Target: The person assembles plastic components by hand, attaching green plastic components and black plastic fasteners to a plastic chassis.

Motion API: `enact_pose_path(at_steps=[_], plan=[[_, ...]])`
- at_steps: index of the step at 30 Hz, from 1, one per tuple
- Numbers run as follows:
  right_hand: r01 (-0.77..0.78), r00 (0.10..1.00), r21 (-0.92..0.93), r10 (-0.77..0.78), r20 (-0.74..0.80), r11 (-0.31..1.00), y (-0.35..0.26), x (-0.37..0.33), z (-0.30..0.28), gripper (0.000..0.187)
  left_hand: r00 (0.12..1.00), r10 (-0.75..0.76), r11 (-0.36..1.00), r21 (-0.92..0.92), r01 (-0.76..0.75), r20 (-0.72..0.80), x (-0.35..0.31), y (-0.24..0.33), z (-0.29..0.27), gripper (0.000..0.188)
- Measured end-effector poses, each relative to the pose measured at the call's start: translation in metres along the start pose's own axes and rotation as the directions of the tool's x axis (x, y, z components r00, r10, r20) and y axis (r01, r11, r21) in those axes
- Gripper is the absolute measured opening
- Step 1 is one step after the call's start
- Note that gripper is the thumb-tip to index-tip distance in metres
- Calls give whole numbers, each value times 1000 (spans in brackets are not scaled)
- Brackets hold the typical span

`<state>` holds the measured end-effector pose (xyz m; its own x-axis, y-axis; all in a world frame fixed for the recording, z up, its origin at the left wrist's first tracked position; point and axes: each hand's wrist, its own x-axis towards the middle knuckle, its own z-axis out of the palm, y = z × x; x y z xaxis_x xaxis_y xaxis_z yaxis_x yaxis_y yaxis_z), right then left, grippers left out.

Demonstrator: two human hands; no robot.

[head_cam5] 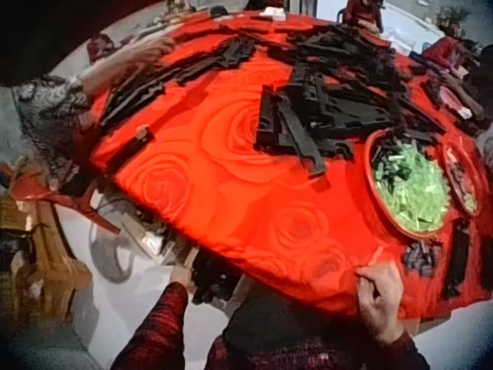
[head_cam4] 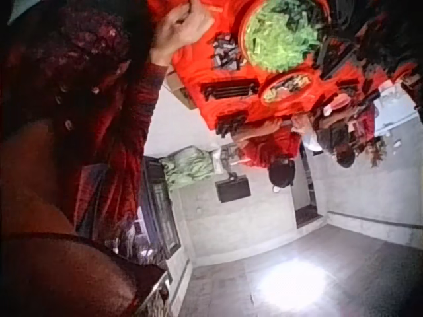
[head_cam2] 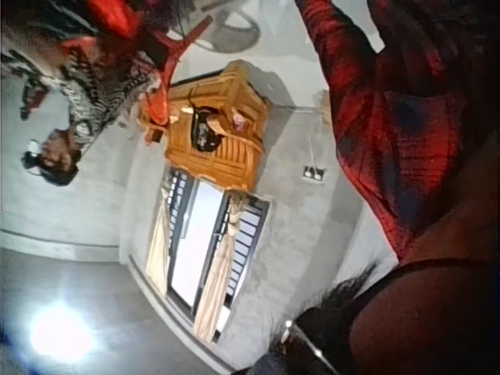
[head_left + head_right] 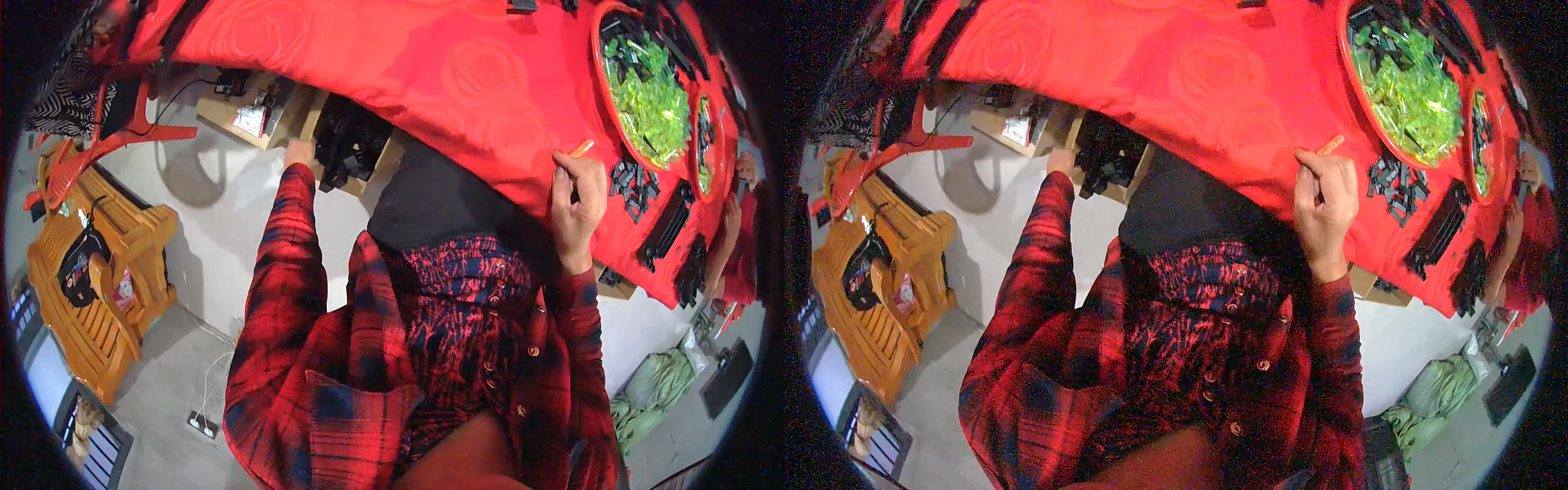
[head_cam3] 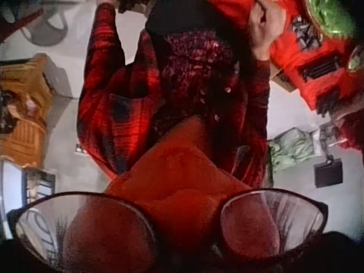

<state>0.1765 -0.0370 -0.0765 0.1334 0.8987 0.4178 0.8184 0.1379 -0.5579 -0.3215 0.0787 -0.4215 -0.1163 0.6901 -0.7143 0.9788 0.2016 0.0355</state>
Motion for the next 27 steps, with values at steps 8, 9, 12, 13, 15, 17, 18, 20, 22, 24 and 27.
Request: enact_pose_path(at_steps=[8, 9, 12, 13, 15, 17, 18, 20, 22, 24, 27], plan=[[-12, 1000, 57, 11, 4, 998, -6, 2, 4, 20, 983, 21, 962, -264, -69, -181, 0, -20, -7, 53], [-18, 1000, 26, 18, 7, 1000, -2, 0, 3, 20, 989, 25, 934, -349, -76, -148, 0, 3, -5, 55], [-16, 1000, 3, 16, 18, 1000, -3, -2, 6, 20, 995, -41, 829, -559, -19, -94, -4, 7, -5, 59], [-6, 1000, 5, 6, 12, 1000, -4, -1, 5, 20, 995, -78, 739, -673, 19, -57, -3, 4, -6, 61], [7, 1000, 9, -7, 9, 1000, -4, 0, 5, 20, 996, -78, 739, -673, 25, -50, -6, 0, -9, 63], [25, 1000, -2, -25, 13, 1000, -3, 0, 5, 21, 997, -73, 739, -673, 29, -38, -11, 0, -10, 66], [23, 1000, -22, -23, 20, 999, 0, -3, 6, 21, 998, -53, 777, -629, 27, -22, -19, 20, -15, 69], [33, 999, -32, -32, 2, 999, 1, -3, 6, 20, 998, -58, 807, -589, 37, -17, -38, 32, -29, 73], [65, 998, -28, -65, 7, 998, 1, -2, 7, 20, 1000, 12, 956, -292, -17, -19, -43, 30, -31, 79], [101, 995, 1, -101, 11, 995, -3, 1, 10, 20, 997, 24, 983, -178, -36, -69, -33, -4, -13, 77], [42, 999, -61, -40, 26, 997, 2, -5, 5, 19, 986, 122, 978, -157, -139, -112, -44, 30, -17, 71]])
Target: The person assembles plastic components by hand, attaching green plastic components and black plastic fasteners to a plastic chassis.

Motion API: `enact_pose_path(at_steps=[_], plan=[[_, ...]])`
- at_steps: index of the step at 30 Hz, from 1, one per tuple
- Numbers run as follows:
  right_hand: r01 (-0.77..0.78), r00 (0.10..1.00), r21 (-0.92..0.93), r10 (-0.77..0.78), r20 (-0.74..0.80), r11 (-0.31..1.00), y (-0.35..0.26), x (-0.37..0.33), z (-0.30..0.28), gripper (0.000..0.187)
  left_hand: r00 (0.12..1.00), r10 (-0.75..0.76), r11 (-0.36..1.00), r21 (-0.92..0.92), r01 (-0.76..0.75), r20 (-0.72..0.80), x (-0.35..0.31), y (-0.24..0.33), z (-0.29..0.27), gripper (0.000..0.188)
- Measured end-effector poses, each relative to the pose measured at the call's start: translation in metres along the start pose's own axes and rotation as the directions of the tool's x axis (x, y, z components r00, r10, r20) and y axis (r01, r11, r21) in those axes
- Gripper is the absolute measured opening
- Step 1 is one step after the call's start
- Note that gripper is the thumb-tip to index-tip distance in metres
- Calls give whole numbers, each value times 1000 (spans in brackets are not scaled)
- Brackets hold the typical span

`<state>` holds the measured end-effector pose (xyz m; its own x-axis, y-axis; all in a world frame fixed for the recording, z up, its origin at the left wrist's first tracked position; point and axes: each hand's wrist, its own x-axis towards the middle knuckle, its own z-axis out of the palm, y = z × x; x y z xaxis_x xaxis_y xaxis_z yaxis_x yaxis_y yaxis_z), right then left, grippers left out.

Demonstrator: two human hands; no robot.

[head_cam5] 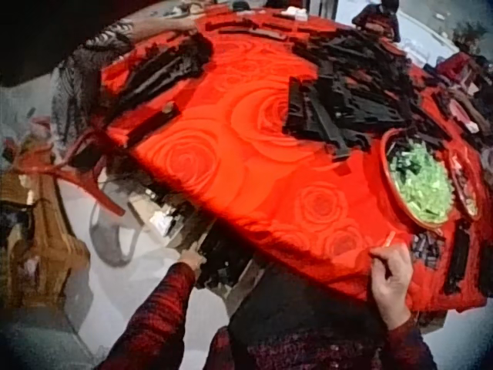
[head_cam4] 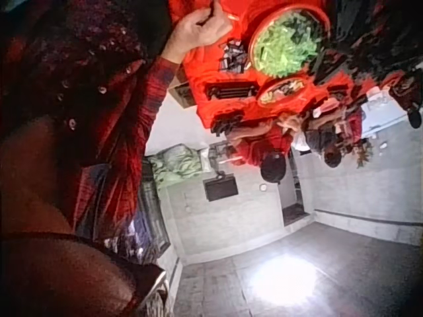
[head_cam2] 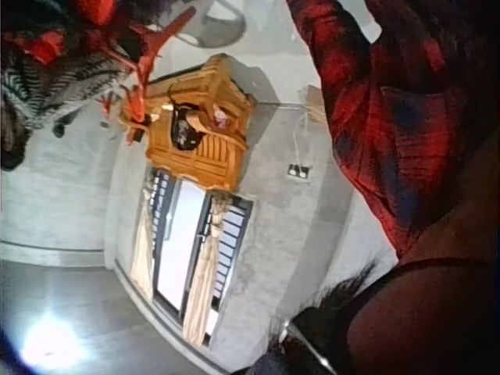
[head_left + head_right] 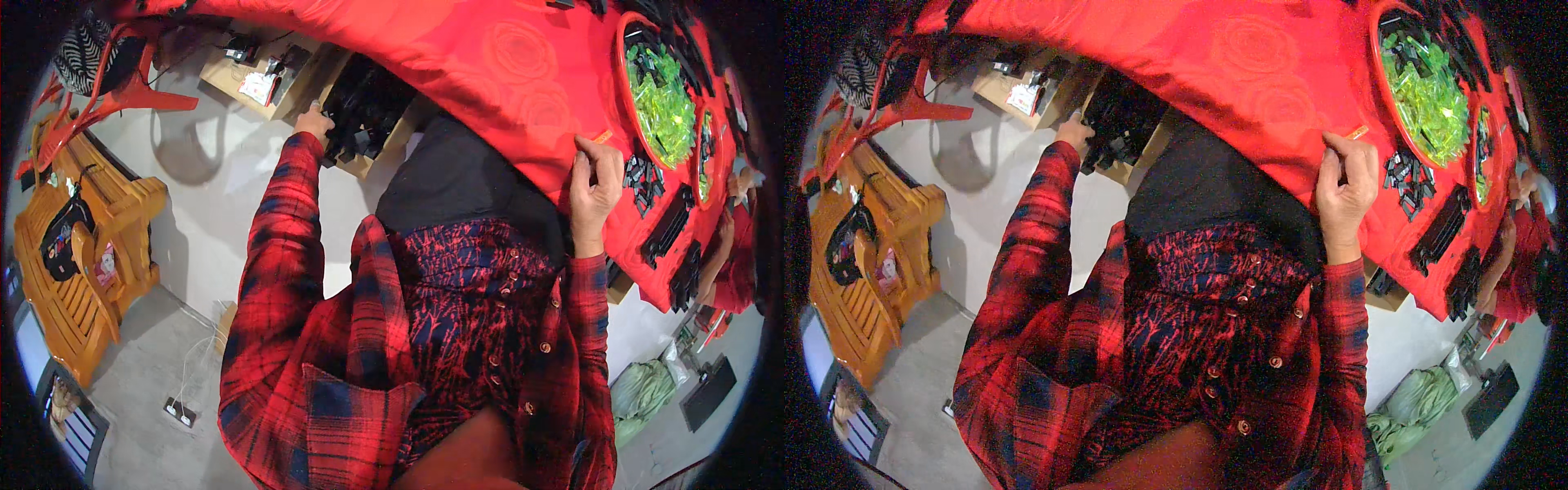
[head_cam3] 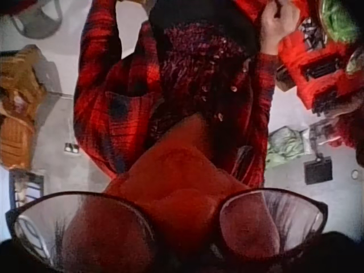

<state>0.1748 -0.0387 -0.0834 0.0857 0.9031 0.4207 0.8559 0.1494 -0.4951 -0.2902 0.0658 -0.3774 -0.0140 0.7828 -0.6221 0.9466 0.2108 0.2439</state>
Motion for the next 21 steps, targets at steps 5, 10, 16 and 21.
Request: enact_pose_path(at_steps=[5, 10, 16, 21], plan=[[21, 1000, 35, -20, -13, 999, -2, 1, 3, 19, 999, 1, 997, -73, 2, 44, -7, -27, -10, 57], [39, 999, 31, -39, -16, 999, 1, 1, 3, 20, 981, -184, 982, 20, 185, -65, 8, -13, 11, 43], [41, 999, 17, -41, -7, 999, 0, 1, 1, 21, 976, -199, 976, 68, 206, -88, 15, -11, 18, 34], [74, 997, 19, -74, 8, 997, 0, 2, 4, 21, 971, -107, 988, 83, 128, -215, 8, -38, 30, 36]])
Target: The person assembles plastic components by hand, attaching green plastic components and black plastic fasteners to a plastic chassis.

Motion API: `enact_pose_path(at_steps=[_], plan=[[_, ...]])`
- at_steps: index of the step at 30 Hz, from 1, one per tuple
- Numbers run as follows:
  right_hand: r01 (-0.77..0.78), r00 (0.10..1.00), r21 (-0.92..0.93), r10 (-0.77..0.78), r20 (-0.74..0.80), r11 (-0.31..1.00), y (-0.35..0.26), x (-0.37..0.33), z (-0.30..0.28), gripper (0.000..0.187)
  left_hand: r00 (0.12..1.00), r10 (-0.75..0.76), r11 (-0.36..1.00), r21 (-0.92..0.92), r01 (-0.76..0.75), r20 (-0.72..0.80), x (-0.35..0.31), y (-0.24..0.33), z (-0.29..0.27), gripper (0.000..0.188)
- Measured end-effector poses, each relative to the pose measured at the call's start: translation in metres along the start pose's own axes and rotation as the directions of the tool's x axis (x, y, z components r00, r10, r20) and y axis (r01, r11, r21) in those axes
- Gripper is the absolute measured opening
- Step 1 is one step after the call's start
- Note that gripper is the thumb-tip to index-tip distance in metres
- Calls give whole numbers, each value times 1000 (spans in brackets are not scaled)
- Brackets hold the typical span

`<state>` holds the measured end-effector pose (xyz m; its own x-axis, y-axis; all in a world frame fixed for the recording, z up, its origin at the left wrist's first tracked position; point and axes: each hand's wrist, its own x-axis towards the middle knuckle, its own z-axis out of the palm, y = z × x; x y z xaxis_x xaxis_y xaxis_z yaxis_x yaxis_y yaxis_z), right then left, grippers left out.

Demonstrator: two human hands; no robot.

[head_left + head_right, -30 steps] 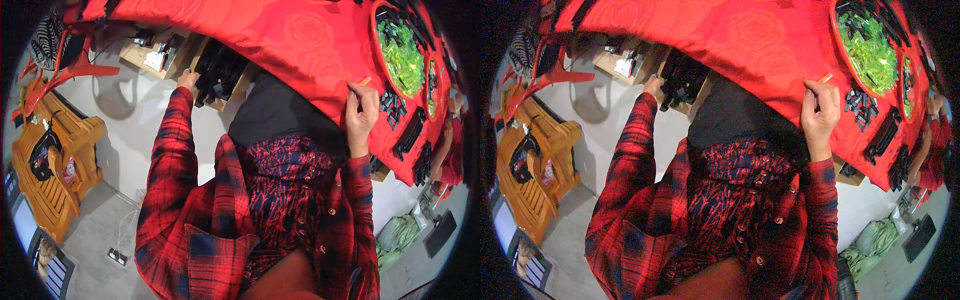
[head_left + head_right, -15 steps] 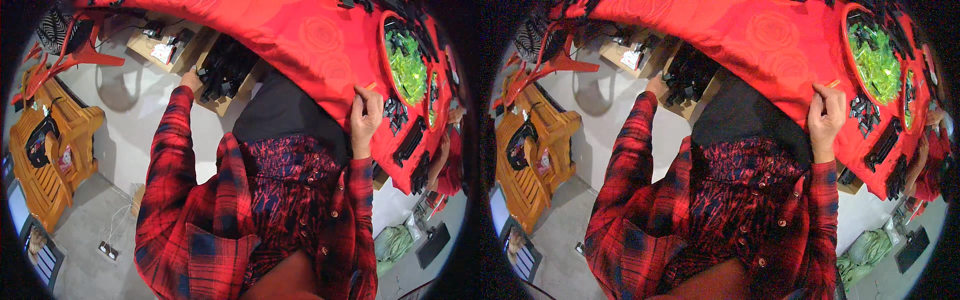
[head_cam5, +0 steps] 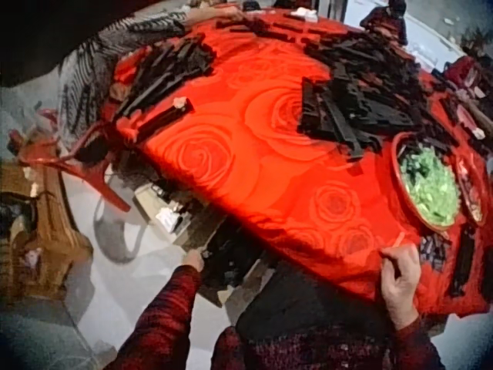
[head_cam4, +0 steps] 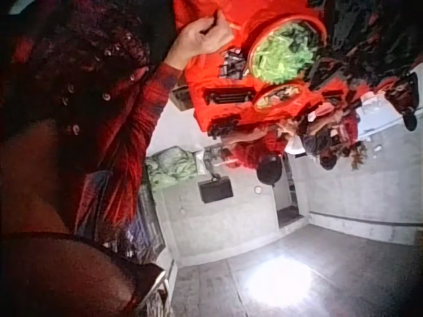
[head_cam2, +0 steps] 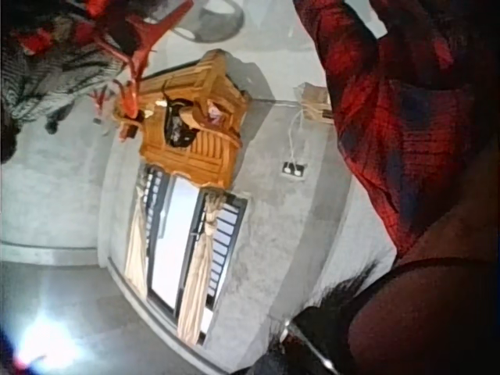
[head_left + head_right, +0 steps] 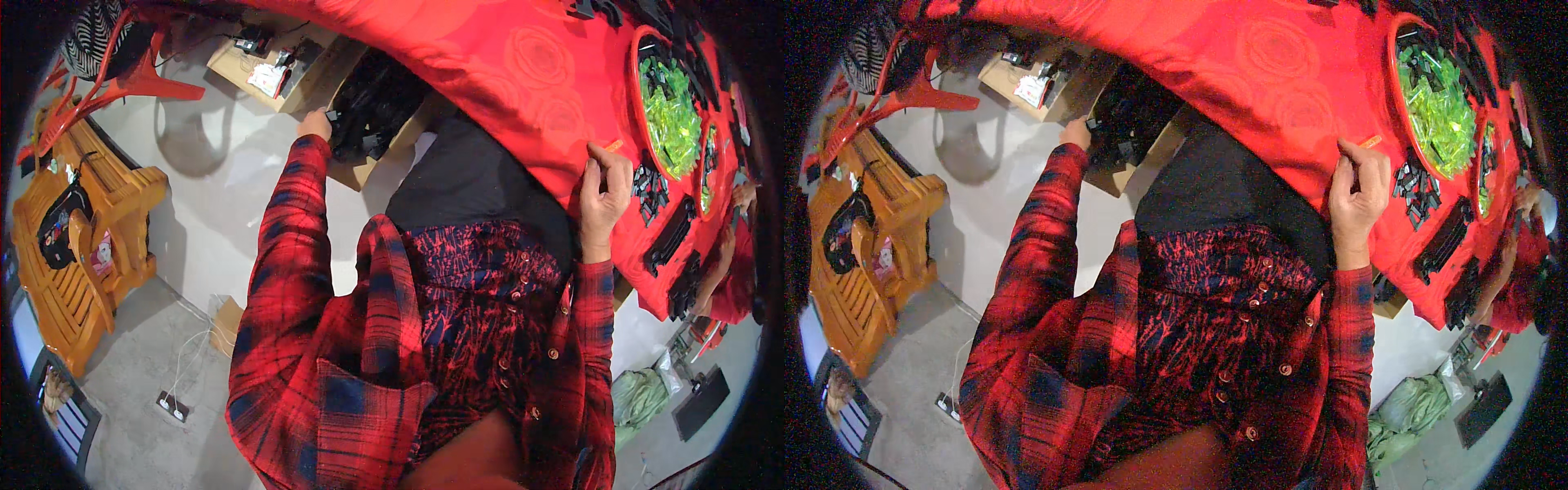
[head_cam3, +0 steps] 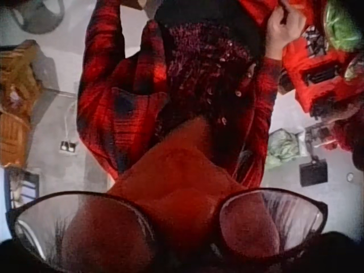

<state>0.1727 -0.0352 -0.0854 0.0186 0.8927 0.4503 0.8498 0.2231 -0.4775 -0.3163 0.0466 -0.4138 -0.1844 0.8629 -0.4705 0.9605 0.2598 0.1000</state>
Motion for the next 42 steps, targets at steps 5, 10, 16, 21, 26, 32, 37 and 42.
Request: enact_pose_path(at_steps=[5, 10, 16, 21, 26, 32, 37, 42], plan=[[-16, 1000, -26, 16, -6, 1000, 2, -2, -2, 21, 999, 4, 995, 98, -8, 33, -23, -39, -8, 39], [-18, 1000, -39, 19, 15, 999, 1, -1, -3, 21, 993, -88, 990, 114, 78, 82, -59, -93, -7, 43], [4, 999, -78, -1, 41, 997, 5, -6, -1, 22, 987, -132, 989, -57, 137, 89, -84, -107, -2, 33], [9, 1000, -75, -8, 18, 997, 6, -3, -8, 22, 957, -199, 940, -235, 247, 210, -67, -124, -2, 38], [15, 1000, -36, -15, -5, 999, 8, -4, 2, 22, 947, -319, 916, -248, 315, 24, -93, -94, -17, 37], [-2, 999, -22, 2, -41, 1000, -3, 3, -3, 21, 908, 129, 976, -112, -188, -398, -135, 22, -91, 22], [-83, 996, 150, 86, -10, 985, -5, 1, -1, 22, 685, 385, 673, -320, -667, -619, -206, 139, -164, 13], [-199, 980, 219, 199, 18, 955, -8, -3, -10, 24, 789, 362, 361, -706, -609, -496, -239, 246, -234, 20]])
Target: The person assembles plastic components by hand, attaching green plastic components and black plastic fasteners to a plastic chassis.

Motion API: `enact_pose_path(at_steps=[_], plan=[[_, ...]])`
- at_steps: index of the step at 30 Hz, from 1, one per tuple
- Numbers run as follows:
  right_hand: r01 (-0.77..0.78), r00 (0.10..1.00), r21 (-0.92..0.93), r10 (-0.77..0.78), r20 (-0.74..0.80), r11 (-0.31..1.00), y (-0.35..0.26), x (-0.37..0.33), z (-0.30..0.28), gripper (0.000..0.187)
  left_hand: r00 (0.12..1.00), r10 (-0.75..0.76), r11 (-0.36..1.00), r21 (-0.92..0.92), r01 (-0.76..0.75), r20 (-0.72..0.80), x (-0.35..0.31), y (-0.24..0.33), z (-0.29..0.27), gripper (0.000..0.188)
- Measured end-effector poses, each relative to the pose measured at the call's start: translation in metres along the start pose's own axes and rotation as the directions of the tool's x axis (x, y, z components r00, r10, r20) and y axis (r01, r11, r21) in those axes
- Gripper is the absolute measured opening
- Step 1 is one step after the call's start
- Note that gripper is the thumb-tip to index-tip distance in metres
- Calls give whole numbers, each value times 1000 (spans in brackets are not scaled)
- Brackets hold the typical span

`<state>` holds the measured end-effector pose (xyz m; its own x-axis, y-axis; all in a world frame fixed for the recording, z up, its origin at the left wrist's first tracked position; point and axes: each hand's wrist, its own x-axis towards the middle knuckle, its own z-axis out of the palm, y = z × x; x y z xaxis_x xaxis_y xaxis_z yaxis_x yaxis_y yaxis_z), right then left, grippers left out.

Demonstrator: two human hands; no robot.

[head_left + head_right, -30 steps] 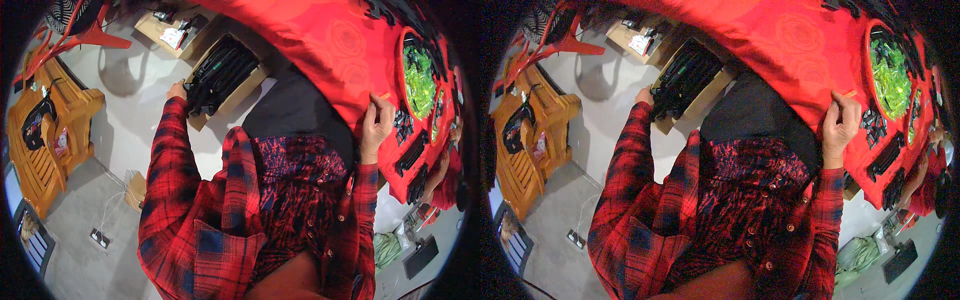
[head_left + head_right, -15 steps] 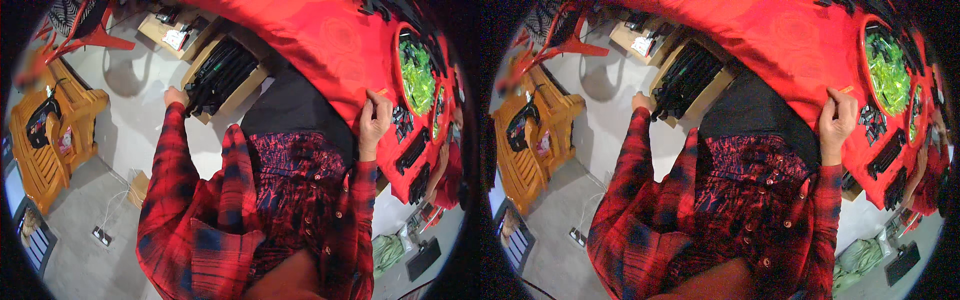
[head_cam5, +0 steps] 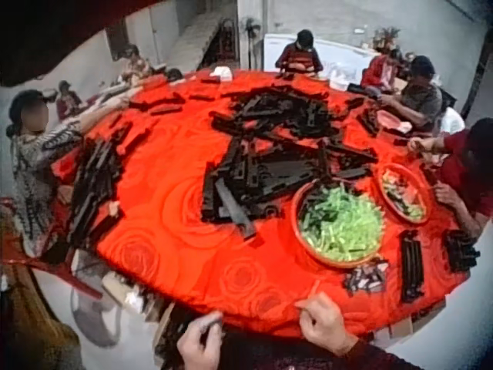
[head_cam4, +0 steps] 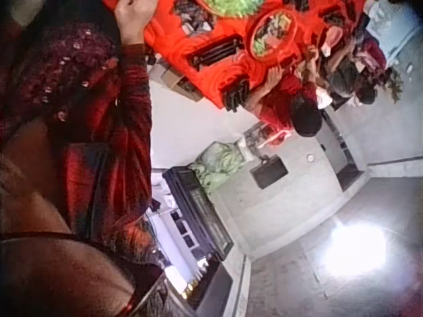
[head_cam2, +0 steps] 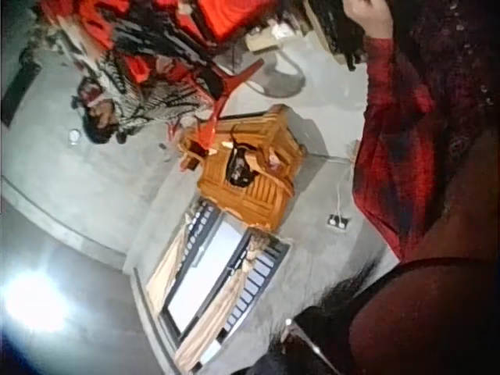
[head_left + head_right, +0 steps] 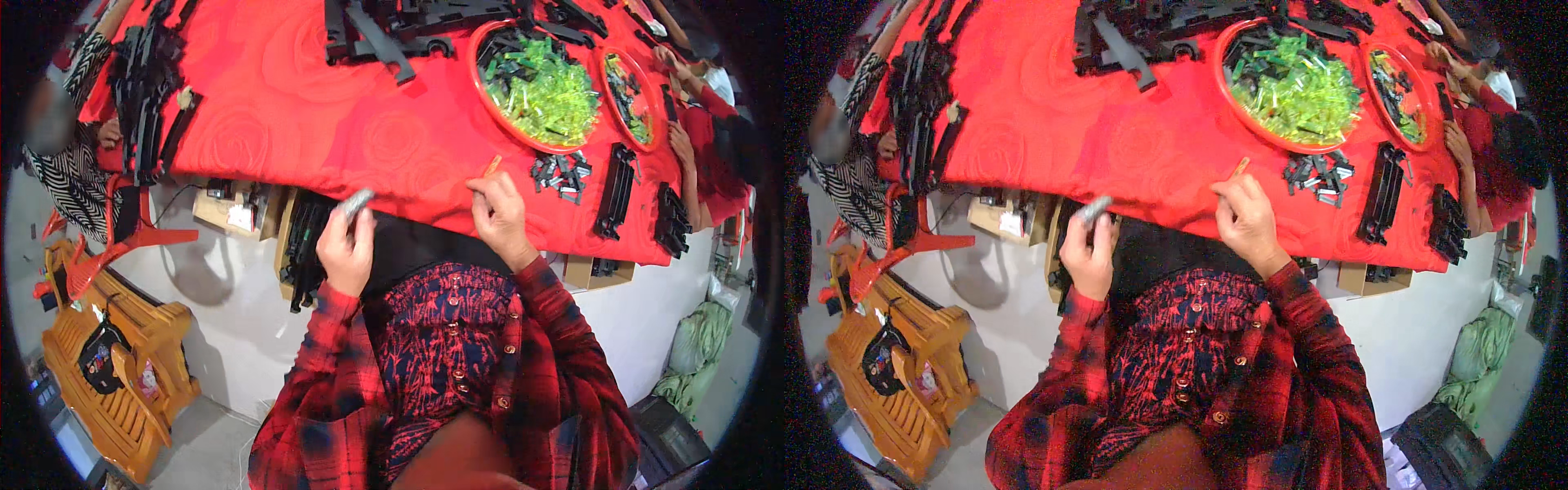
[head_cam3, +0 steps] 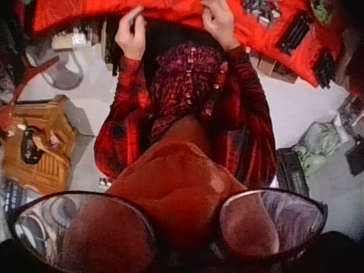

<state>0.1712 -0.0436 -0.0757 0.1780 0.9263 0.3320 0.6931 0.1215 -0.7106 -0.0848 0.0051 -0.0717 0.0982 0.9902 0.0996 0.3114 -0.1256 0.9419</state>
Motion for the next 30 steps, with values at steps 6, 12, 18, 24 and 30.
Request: enact_pose_path(at_steps=[6, 12, 18, 24, 30], plan=[[41, 999, 43, -42, 31, 998, 1, 4, -7, 22, 924, 370, 915, 206, -346, -91, 138, 53, 67, 47], [19, 998, 128, -26, 50, 992, 4, 4, -4, 24, 886, 442, 755, 593, -281, -143, 238, 67, 102, 56], [-26, 998, 126, 19, 54, 992, 3, 5, -13, 21, 735, 594, 686, 683, -250, -328, 290, 92, 112, 56], [-3, 998, 133, -7, 69, 991, 3, 9, -13, 23, 888, 458, 558, 791, -253, -39, 368, 84, 110, 84], [10, 999, 141, -16, 42, 990, -1, 7, -13, 21, 961, 19, 710, 673, -208, 276, 444, 42, 112, 98]])
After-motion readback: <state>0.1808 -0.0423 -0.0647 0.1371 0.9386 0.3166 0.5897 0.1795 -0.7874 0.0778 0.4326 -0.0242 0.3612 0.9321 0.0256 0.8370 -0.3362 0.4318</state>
